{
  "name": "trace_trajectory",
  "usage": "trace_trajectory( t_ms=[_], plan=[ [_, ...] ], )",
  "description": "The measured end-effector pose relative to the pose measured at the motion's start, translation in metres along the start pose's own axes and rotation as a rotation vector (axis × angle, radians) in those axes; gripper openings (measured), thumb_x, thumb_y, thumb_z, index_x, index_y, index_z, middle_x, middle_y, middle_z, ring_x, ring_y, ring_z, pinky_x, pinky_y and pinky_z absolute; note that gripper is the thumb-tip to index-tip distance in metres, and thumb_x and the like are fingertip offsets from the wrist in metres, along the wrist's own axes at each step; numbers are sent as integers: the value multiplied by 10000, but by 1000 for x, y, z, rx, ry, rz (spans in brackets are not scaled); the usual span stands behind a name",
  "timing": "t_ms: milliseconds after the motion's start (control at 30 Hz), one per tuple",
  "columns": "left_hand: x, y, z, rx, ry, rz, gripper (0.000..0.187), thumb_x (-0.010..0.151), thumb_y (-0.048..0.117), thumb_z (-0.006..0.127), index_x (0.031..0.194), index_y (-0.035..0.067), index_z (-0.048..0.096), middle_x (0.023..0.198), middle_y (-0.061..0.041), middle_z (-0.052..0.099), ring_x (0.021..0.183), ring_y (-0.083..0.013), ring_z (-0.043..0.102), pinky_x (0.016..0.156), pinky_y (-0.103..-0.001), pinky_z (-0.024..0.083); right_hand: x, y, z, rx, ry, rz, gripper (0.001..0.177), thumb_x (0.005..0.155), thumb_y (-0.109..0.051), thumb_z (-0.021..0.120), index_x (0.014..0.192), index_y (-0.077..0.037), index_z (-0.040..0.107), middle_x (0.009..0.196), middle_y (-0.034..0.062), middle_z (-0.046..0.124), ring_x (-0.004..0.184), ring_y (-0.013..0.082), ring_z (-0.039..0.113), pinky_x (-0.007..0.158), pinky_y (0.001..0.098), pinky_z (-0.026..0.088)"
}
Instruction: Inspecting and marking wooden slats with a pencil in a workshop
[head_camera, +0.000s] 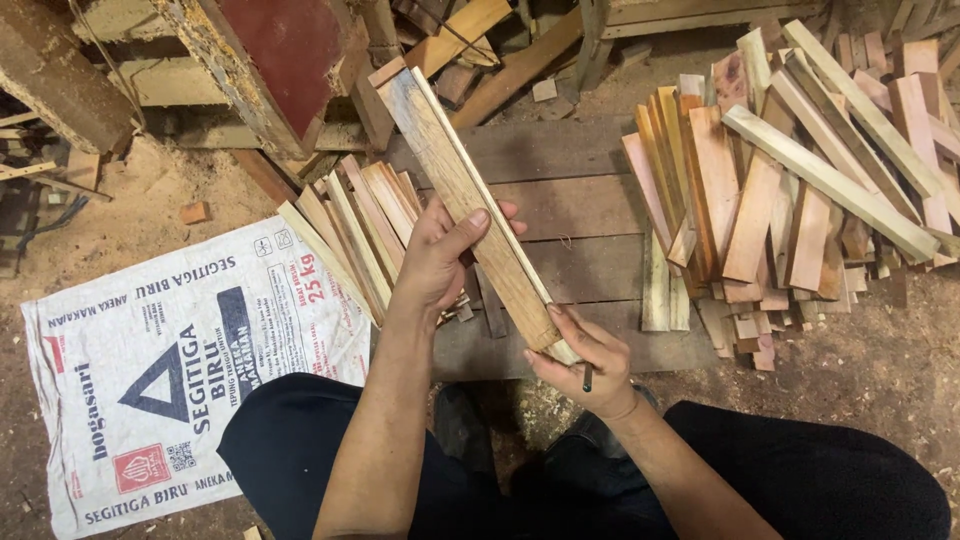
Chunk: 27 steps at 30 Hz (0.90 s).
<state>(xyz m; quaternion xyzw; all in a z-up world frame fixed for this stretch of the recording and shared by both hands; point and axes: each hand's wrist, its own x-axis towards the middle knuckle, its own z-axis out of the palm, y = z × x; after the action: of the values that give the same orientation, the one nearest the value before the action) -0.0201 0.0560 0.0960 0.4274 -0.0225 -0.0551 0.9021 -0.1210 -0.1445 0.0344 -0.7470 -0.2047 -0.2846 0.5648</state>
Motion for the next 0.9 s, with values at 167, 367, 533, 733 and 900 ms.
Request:
trace_trajectory(
  t_ms=[167,367,533,733,900],
  plan=[
    [-1,0,1,11,0,-1,346,920,105,696,1205,75,501,1057,-246,735,935,-335,762,741,-458,645,-11,15,0,28,3,-14,553,583,-35,948,1108,24,787,1011,256,770,895,407,755,701,385,612],
    [-2,0,2,8,-3,-1,341,920,110,699,1197,79,503,1053,-241,738,934,-329,763,743,-455,646,-9,11,2,54,23,4,515,599,-26,941,1086,38,786,1008,253,772,896,406,751,661,372,597],
    [-2,-2,1,10,-8,6,355,915,122,704,1203,79,501,1059,-247,737,931,-335,765,751,-454,644,-14,17,1,3,13,-13,508,602,-42,936,1081,40,787,994,248,771,868,419,751,636,372,597],
    [-6,3,10,4,-43,60,461,851,163,774,1204,79,490,1086,-286,720,958,-391,747,776,-502,630,19,12,-33,-194,-18,296,475,1050,-139,356,1324,-7,721,868,212,742,768,316,694,709,404,560],
    [-16,-11,33,120,-135,-14,462,829,191,815,1180,70,541,1055,-211,742,976,-317,730,821,-435,600,92,-25,-28,72,454,928,639,1058,-466,307,1028,-12,756,669,187,669,463,250,609,486,307,518]
  ],
)
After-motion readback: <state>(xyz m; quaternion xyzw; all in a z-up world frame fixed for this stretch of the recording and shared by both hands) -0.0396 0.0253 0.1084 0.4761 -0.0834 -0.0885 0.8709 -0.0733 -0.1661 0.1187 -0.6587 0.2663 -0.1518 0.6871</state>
